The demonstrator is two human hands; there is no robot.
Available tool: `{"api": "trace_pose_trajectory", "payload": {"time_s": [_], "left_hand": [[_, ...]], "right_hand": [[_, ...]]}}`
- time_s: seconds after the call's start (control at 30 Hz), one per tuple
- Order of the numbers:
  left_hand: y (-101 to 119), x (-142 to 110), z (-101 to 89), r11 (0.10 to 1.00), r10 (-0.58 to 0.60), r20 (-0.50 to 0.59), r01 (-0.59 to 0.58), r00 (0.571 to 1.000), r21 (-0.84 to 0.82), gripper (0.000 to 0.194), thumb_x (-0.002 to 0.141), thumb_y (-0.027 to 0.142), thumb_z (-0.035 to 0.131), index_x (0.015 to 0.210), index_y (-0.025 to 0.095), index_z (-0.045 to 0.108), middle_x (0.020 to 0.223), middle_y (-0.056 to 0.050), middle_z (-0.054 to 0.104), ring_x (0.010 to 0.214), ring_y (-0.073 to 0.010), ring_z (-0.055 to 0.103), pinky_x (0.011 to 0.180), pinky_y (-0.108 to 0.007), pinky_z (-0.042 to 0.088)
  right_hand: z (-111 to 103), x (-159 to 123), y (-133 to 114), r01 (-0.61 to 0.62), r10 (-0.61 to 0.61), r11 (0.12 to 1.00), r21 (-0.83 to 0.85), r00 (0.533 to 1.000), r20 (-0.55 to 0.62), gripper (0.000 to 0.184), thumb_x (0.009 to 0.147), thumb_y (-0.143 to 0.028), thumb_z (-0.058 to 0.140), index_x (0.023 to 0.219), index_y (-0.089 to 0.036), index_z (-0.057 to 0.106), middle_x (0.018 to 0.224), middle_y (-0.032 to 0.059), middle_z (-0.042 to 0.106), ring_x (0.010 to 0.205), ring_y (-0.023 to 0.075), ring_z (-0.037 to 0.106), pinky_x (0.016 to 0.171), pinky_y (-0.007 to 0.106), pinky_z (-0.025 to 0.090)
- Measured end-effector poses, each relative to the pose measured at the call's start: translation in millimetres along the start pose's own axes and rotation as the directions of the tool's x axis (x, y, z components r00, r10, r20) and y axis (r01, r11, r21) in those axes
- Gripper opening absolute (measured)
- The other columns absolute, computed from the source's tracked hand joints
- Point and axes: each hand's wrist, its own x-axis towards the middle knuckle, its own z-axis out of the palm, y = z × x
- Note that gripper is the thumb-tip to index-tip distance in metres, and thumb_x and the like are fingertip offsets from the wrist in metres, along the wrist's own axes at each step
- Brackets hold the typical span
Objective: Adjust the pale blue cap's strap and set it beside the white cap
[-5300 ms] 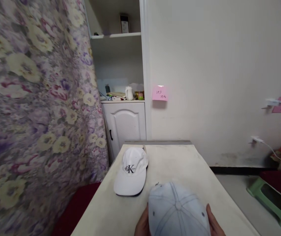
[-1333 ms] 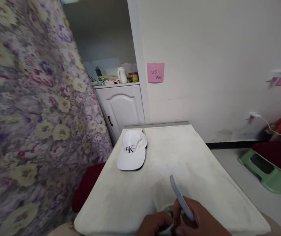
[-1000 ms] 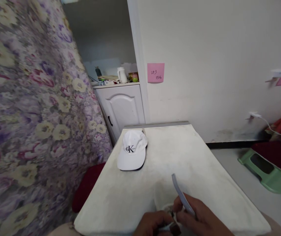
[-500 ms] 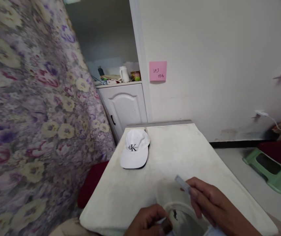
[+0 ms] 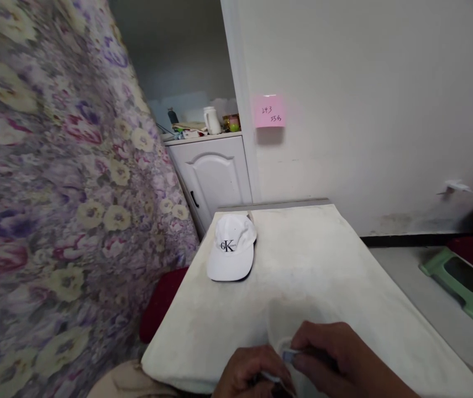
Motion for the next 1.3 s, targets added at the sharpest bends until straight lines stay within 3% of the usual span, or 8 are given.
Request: {"api": "trace_pose_trajectory", "payload": {"time_s": [0.2, 0.47, 0.7, 1.03, 1.3], "left_hand": [[5.1, 1.0, -7.9, 0.940, 0.227, -0.005, -0.217, 0.974, 0.262, 0.020, 0.097, 0.033, 0.061, 0.102, 0.027, 0.079, 0.083, -0.004, 0.079, 0.079, -0.0150, 0.066, 0.076, -0.025, 0.049], [5.1, -2.3, -7.1, 0.912, 0.313, -0.055, -0.284, 0.948, 0.297, 0.018, 0.097, 0.033, 0.061, 0.106, 0.030, 0.076, 0.088, -0.003, 0.078, 0.080, -0.0153, 0.068, 0.072, -0.024, 0.051], [7.7, -4.5, -4.1, 0.936, 0.234, -0.095, -0.198, 0.968, 0.292, 0.015, 0.094, 0.032, 0.065, 0.099, 0.027, 0.078, 0.083, -0.003, 0.076, 0.075, -0.0151, 0.067, 0.071, -0.024, 0.048], [8.0, -2.2, -3.3, 0.952, 0.140, -0.108, -0.104, 0.984, 0.288, 0.018, 0.093, 0.037, 0.065, 0.094, 0.025, 0.079, 0.082, -0.003, 0.075, 0.076, -0.0159, 0.066, 0.071, -0.024, 0.045], [9.9, -2.7, -2.5, 0.963, 0.092, -0.133, -0.054, 0.987, 0.265, 0.018, 0.093, 0.036, 0.066, 0.094, 0.025, 0.079, 0.080, -0.002, 0.073, 0.074, -0.0146, 0.065, 0.070, -0.023, 0.045]], "right_hand": [[3.4, 4.2, 3.4, 0.204, -0.204, 0.975, -0.085, 0.979, 0.010, 0.029, 0.095, -0.035, 0.050, 0.079, -0.018, 0.067, 0.076, 0.0042, 0.063, 0.066, 0.0146, 0.059, 0.061, 0.025, 0.041], [11.7, 6.7, 11.4, 0.301, -0.299, 0.933, -0.196, 0.953, 0.039, 0.026, 0.094, -0.029, 0.051, 0.080, -0.018, 0.070, 0.074, 0.0036, 0.062, 0.061, 0.0134, 0.059, 0.054, 0.023, 0.038], [12.9, 4.5, 11.8, 0.284, -0.285, 0.935, -0.211, 0.958, 0.024, 0.023, 0.092, -0.026, 0.051, 0.080, -0.019, 0.070, 0.072, 0.0025, 0.063, 0.060, 0.0122, 0.059, 0.053, 0.023, 0.038], [16.9, 8.7, 20.3, 0.274, -0.275, 0.957, -0.092, 0.961, -0.003, 0.030, 0.093, -0.040, 0.052, 0.072, -0.021, 0.062, 0.070, 0.0002, 0.058, 0.057, 0.0113, 0.053, 0.053, 0.023, 0.037], [9.9, 3.3, 13.2, 0.193, -0.191, 0.979, -0.071, 0.981, 0.031, 0.022, 0.094, -0.032, 0.053, 0.075, -0.021, 0.059, 0.075, 0.0006, 0.058, 0.065, 0.0134, 0.055, 0.061, 0.025, 0.040]]}}
